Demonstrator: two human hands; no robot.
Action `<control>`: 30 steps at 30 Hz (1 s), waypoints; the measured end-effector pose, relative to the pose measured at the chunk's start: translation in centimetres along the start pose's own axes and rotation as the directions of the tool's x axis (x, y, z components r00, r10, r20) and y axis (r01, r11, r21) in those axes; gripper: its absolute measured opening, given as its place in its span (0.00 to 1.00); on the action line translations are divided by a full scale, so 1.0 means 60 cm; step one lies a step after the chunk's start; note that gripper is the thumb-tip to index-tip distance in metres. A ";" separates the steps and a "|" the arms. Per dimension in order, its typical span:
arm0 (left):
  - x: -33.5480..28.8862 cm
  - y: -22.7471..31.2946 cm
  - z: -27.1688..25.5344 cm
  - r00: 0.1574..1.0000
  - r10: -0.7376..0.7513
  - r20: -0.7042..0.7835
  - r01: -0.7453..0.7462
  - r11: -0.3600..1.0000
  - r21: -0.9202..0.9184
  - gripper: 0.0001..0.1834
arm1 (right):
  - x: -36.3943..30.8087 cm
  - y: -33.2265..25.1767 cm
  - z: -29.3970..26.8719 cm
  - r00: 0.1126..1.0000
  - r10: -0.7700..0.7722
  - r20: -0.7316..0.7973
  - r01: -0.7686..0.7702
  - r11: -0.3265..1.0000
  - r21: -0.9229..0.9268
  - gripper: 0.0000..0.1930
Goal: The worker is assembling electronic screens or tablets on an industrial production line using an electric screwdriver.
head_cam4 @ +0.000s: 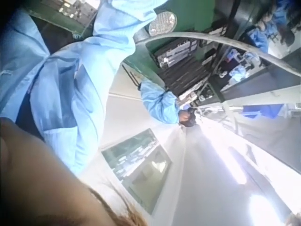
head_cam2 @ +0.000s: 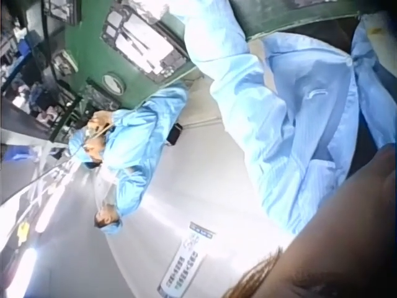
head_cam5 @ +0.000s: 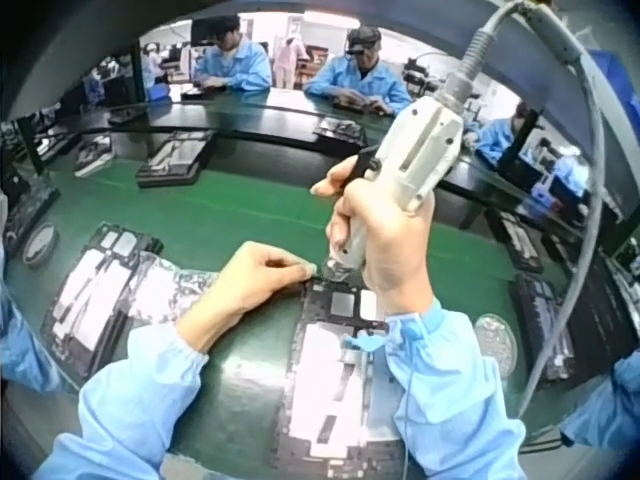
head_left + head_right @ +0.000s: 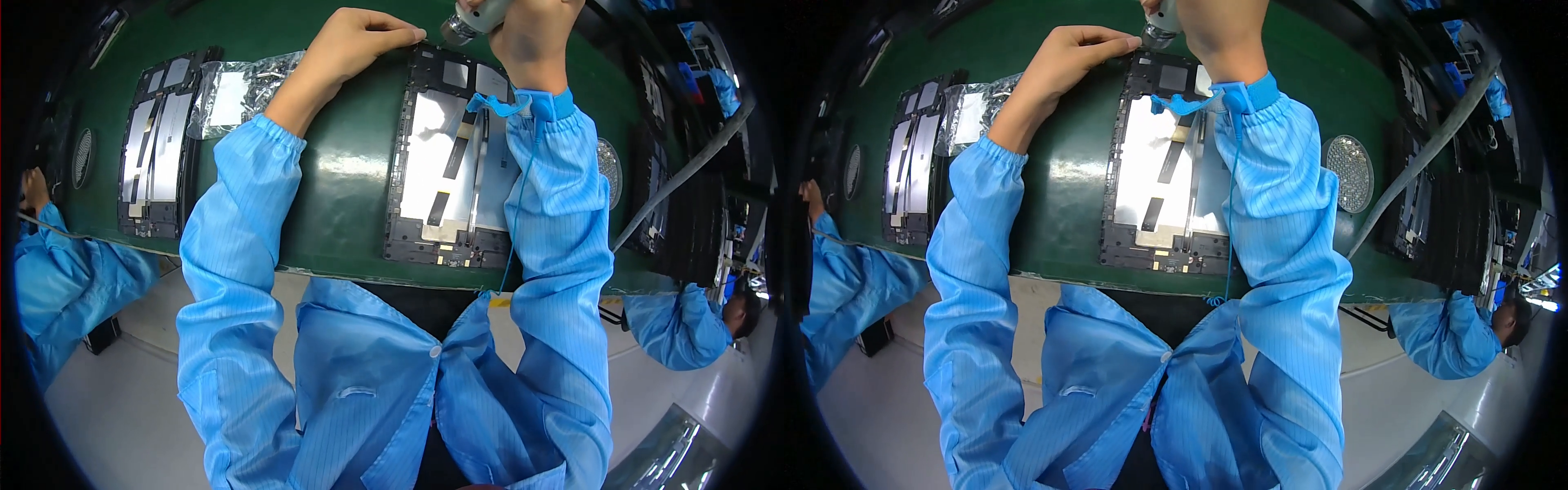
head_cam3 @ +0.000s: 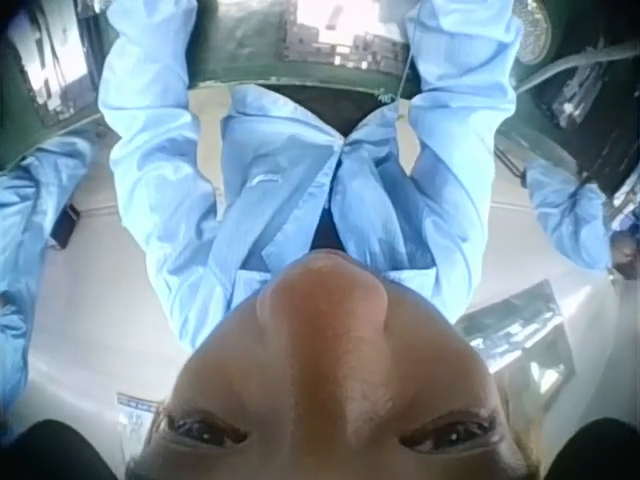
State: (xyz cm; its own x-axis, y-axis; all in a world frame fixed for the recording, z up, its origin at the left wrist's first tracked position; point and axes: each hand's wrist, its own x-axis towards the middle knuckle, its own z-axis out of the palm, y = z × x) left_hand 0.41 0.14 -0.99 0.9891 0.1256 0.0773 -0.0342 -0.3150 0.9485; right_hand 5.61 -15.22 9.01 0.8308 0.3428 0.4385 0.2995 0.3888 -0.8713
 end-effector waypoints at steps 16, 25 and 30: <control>0.003 -0.011 0.010 0.997 0.071 -0.023 -0.067 0.989 0.130 0.15 | -0.001 0.020 0.003 1.000 -0.005 -0.027 0.005 1.000 0.020 0.09; 0.004 -0.014 -0.014 0.997 0.014 0.082 -0.024 0.992 0.125 0.15 | 0.000 0.022 0.001 0.999 -0.020 -0.039 0.021 0.999 0.024 0.11; 0.002 -0.018 -0.021 0.982 0.025 0.186 -0.043 0.995 0.094 0.16 | -0.009 0.016 0.006 1.000 0.016 -0.014 -0.016 1.000 -0.005 0.12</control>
State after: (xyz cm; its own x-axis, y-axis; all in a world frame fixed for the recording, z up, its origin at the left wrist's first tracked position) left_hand 0.39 1.64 -1.61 0.9973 -0.0595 0.0427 -0.0633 -0.4068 0.9113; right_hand 5.30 -14.73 8.01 0.8418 0.3373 0.4215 0.2884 0.3790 -0.8793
